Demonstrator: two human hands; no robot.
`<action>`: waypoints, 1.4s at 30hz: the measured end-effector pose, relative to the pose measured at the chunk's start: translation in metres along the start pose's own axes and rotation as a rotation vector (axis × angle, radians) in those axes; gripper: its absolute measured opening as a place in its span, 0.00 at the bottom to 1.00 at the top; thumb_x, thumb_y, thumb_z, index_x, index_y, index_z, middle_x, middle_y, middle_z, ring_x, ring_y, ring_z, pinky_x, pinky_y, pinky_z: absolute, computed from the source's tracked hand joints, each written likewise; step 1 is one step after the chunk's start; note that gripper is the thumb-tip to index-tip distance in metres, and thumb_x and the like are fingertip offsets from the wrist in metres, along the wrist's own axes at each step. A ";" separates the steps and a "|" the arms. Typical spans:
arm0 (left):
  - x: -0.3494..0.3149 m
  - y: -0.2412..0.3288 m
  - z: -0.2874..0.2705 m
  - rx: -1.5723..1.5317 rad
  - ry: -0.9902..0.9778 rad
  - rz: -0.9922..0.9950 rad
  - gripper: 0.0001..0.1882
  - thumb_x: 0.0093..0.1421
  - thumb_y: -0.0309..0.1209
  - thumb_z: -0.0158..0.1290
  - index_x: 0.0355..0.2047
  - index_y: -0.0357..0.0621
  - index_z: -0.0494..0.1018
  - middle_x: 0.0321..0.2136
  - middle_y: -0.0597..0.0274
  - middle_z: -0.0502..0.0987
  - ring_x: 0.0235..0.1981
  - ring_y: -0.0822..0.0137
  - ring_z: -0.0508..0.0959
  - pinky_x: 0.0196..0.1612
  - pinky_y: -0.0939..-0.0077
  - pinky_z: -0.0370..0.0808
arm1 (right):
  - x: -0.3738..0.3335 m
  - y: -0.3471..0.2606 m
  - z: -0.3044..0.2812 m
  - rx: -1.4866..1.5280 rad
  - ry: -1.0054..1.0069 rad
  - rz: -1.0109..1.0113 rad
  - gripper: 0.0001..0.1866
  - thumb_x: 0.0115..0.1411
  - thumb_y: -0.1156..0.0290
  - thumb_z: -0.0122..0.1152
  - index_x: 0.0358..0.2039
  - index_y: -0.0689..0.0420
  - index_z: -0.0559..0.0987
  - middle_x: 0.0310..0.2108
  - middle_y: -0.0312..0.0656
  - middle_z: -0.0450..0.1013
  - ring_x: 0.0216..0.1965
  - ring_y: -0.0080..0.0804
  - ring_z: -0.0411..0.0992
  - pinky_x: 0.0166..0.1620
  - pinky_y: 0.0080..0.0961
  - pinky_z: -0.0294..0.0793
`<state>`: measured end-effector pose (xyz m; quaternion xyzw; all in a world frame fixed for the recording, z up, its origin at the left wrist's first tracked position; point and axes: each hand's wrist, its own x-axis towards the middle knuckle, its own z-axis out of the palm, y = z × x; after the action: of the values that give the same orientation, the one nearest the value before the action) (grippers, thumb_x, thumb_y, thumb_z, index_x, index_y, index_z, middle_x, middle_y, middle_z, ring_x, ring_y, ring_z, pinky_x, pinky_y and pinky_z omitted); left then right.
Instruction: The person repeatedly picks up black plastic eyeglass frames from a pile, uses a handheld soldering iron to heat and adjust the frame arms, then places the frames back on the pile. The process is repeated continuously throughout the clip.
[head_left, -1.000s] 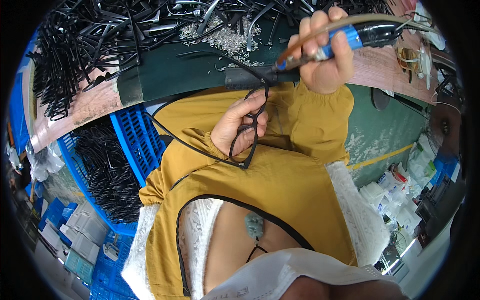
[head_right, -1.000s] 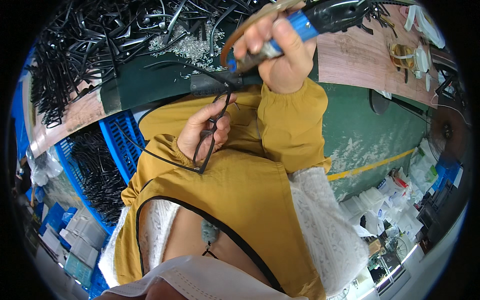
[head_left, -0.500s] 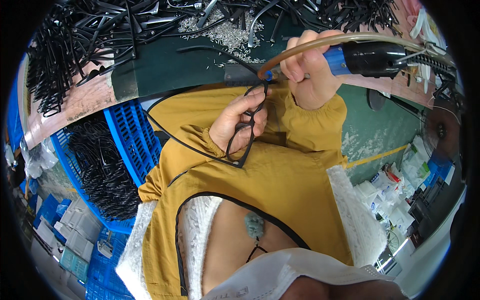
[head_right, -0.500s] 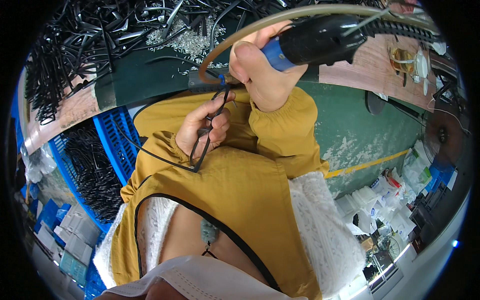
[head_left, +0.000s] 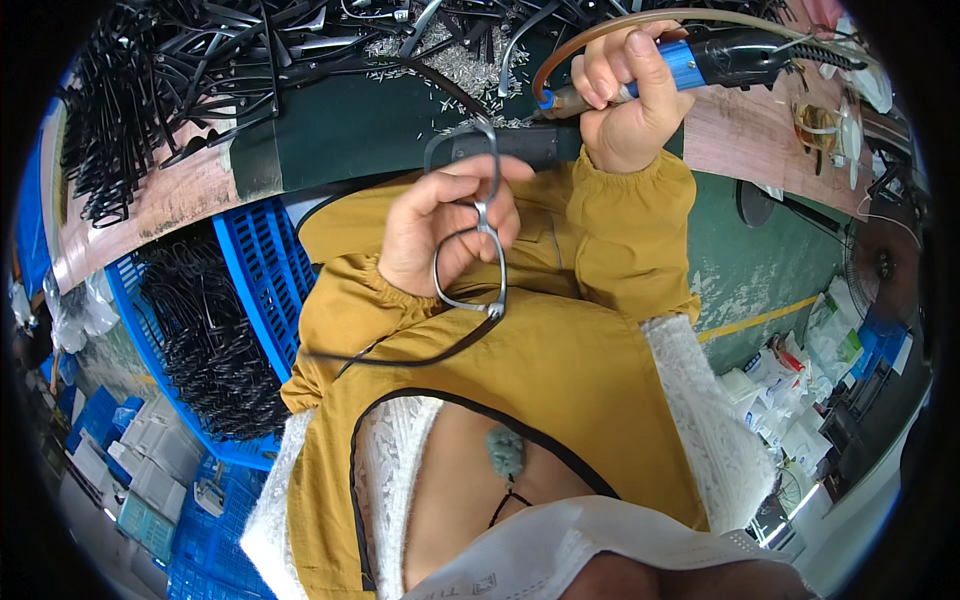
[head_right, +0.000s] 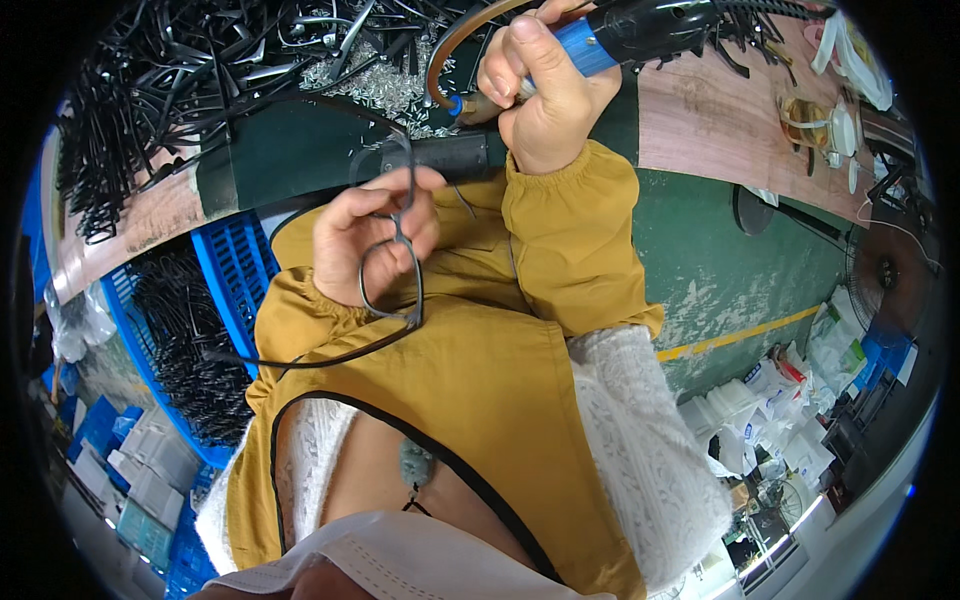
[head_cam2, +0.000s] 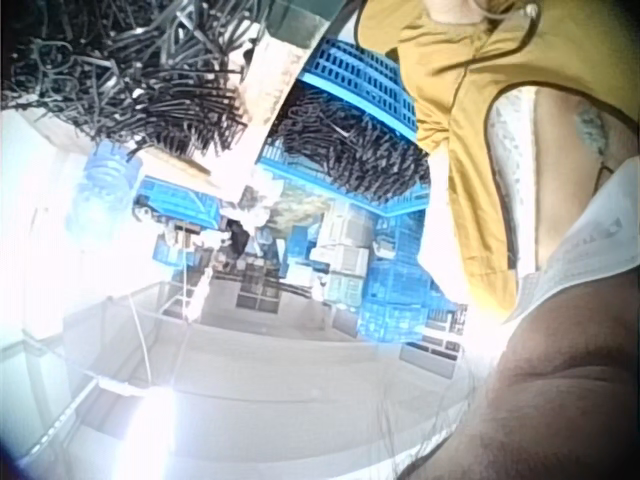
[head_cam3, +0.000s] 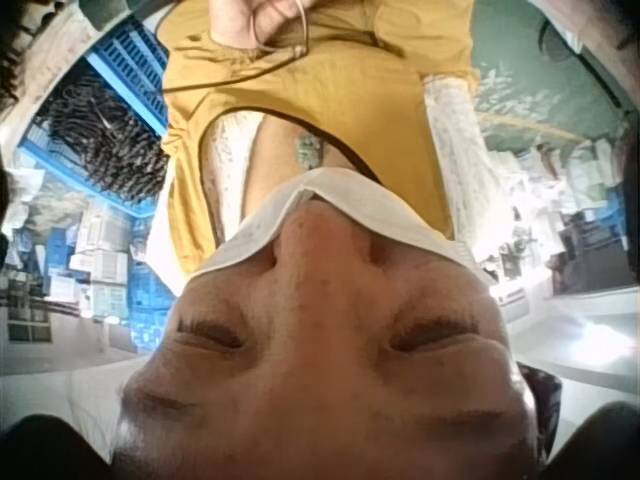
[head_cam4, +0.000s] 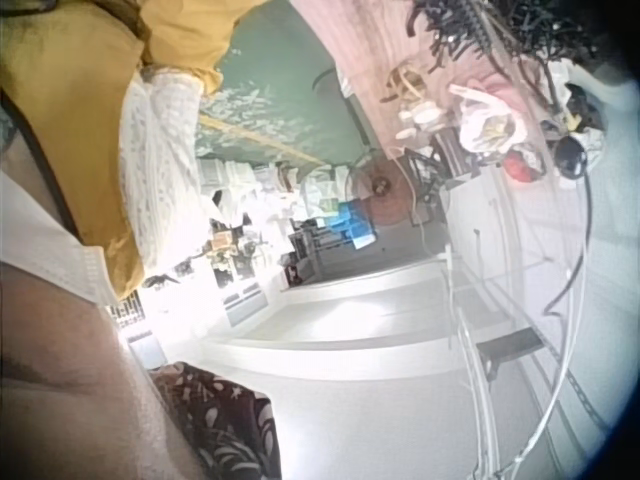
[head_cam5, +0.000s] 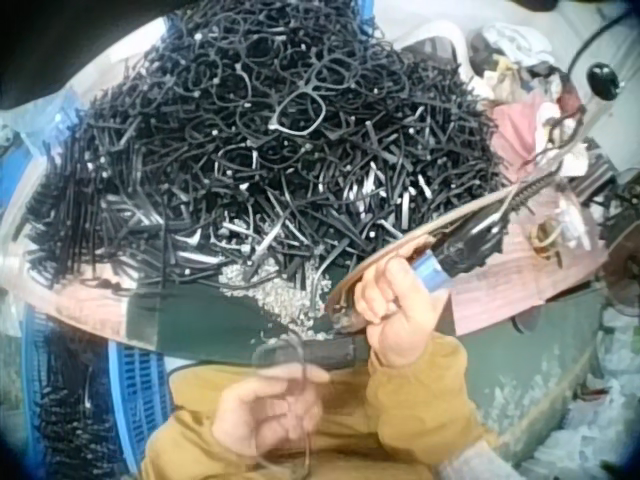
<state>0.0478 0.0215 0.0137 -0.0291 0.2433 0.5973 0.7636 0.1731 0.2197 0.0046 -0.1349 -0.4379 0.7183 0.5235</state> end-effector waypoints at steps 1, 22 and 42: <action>0.002 0.005 0.000 0.060 -0.004 0.071 0.23 0.65 0.35 0.47 0.55 0.31 0.72 0.30 0.58 0.73 0.32 0.63 0.78 0.35 0.75 0.76 | 0.001 0.004 -0.001 0.025 -0.006 0.008 0.03 0.68 0.72 0.56 0.38 0.49 0.72 0.21 0.30 0.61 0.19 0.20 0.62 0.21 0.18 0.60; -0.004 -0.034 -0.011 1.139 0.100 0.760 0.13 0.74 0.28 0.49 0.52 0.32 0.74 0.60 0.34 0.72 0.62 0.48 0.74 0.62 0.64 0.72 | 0.036 -0.006 0.014 0.078 0.093 -0.085 0.11 0.64 0.80 0.58 0.43 0.51 0.70 0.23 0.34 0.63 0.17 0.22 0.60 0.18 0.19 0.58; 0.010 -0.046 -0.025 1.092 0.076 1.001 0.07 0.69 0.22 0.54 0.47 0.34 0.75 0.46 0.43 0.81 0.61 0.43 0.76 0.58 0.63 0.75 | 0.004 -0.008 0.031 0.135 -0.034 0.195 0.14 0.59 0.80 0.64 0.40 0.55 0.68 0.23 0.39 0.67 0.14 0.25 0.62 0.17 0.23 0.59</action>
<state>0.0840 0.0086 -0.0237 0.4484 0.5160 0.6666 0.2971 0.1562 0.2086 0.0297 -0.1291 -0.3820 0.7958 0.4518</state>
